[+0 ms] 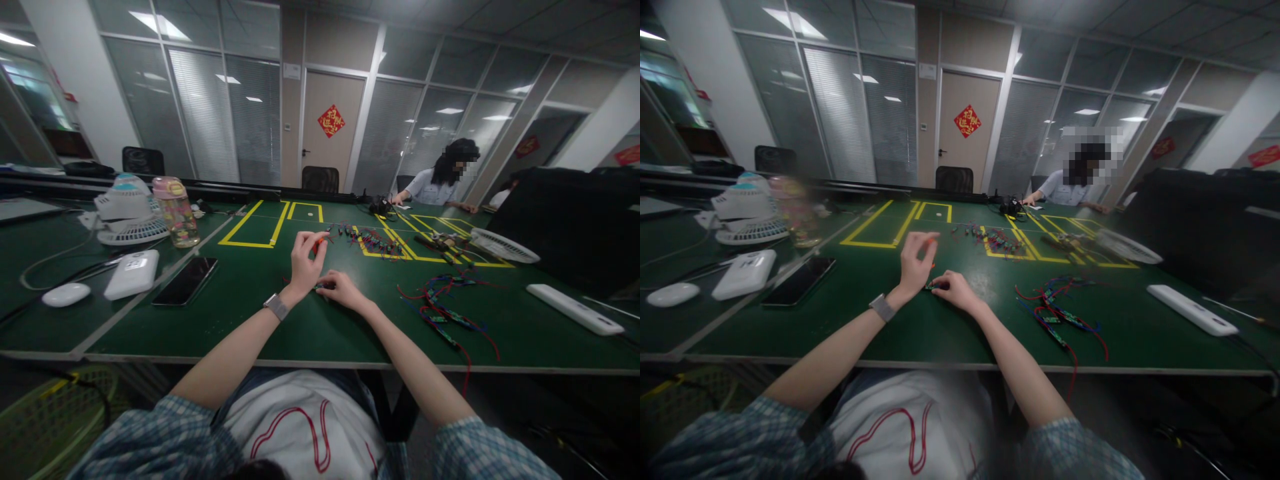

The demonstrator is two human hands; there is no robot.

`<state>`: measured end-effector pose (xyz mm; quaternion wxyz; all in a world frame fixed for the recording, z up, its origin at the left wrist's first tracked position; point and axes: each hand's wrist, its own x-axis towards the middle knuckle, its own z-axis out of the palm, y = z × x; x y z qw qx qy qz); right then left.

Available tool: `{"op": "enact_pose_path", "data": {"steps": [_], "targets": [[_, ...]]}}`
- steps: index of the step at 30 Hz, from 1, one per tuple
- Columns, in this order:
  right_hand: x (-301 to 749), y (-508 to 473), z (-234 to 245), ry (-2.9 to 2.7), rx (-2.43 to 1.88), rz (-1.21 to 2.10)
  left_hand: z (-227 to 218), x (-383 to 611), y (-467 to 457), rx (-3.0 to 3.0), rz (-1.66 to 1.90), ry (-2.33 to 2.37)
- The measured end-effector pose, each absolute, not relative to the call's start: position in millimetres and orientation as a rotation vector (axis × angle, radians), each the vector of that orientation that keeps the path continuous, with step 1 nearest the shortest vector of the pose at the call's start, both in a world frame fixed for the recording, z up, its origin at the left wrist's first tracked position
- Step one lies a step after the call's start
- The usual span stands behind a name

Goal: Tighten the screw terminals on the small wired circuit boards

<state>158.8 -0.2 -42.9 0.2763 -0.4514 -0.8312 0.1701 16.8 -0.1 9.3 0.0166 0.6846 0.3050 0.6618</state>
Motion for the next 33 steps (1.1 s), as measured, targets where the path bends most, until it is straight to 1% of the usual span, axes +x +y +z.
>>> {"op": "enact_pose_path", "data": {"steps": [5, 13, 18, 24, 33], "targets": [[159.4, 1.6, -45.2, -2.242, -1.213, 0.446, 7.4, 17.9, 0.8, 2.123, 2.099, 0.991], [159.5, 2.7, -46.7, -2.236, -1.207, 0.432, 5.8, 17.4, 2.8, 2.091, 2.056, 0.858], [159.7, 1.3, -44.7, -2.237, -1.2, 0.451, 3.8, 18.4, 4.1, 2.02, 2.106, 0.914], [159.8, 2.6, -45.4, -2.238, -1.205, 0.445, 5.3, 17.5, 0.8, 2.075, 2.092, 1.01], [159.8, 2.0, -45.3, -2.235, -1.206, 0.439, 6.5, 17.4, 0.4, 2.098, 2.03, 0.88]]}}
